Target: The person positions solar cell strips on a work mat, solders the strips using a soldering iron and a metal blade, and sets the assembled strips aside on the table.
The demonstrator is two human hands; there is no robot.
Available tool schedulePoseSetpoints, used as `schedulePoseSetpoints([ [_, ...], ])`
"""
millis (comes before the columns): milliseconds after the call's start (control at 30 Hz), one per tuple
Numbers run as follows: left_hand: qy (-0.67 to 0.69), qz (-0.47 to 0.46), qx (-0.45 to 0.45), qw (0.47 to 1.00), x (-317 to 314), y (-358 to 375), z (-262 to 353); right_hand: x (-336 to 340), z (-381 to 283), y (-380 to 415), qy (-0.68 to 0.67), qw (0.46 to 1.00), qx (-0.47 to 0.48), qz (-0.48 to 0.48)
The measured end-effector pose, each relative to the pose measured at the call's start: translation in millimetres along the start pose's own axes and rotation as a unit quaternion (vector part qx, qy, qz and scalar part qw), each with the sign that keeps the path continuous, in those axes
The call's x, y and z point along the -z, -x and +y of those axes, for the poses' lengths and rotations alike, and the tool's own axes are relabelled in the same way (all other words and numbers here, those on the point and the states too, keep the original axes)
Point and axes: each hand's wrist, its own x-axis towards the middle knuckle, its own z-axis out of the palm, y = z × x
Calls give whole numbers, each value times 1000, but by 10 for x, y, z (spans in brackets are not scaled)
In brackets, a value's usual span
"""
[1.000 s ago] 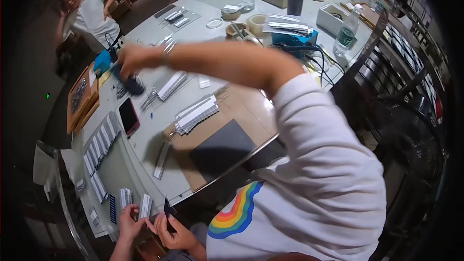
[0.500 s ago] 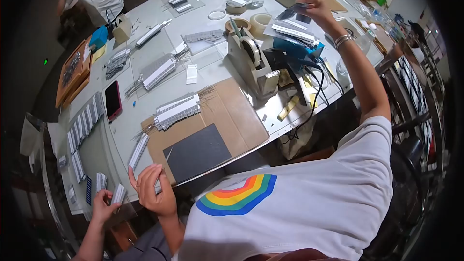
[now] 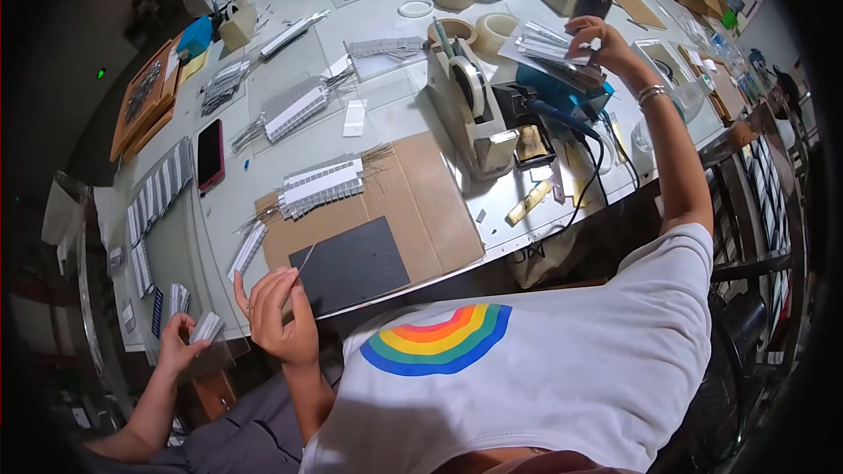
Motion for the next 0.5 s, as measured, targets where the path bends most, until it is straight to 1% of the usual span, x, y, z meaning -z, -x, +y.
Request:
schedulePoseSetpoints([
  [67,2,8,-1,1000,-6,-17,29,33,76,61,22,999,-14,-29],
  [100,0,13,1,1000,-7,-24,42,77,157,95,22,999,-1,-42],
  [133,-5,21,8,1000,0,-21,48,148,270,108,21,998,17,-58],
  [167,-18,26,15,999,35,-27,42,271,469,74,34,991,70,-107],
  [200,-19,24,18,999,30,-31,59,292,617,91,13,995,18,-99],
  [233,-20,23,20,999,38,-48,54,364,799,71,-68,990,17,-123],
  [267,-18,18,20,999,40,-55,45,425,1035,24,68,984,131,-97],
  [300,-13,15,21,1000,46,-51,36,454,1134,-20,154,965,211,-24],
  [333,-6,12,23,1000,44,-33,44,478,600,22,234,948,216,14],
  [367,1,14,25,1000,37,-20,39,466,-67,48,223,940,259,7],
  [433,9,24,18,1000,33,23,43,307,-1396,261,279,915,292,-14],
  [467,19,38,11,999,27,36,45,193,-1924,428,252,924,287,-32],
  [500,18,35,-6,999,28,56,15,2,-2349,566,189,943,266,-69],
])
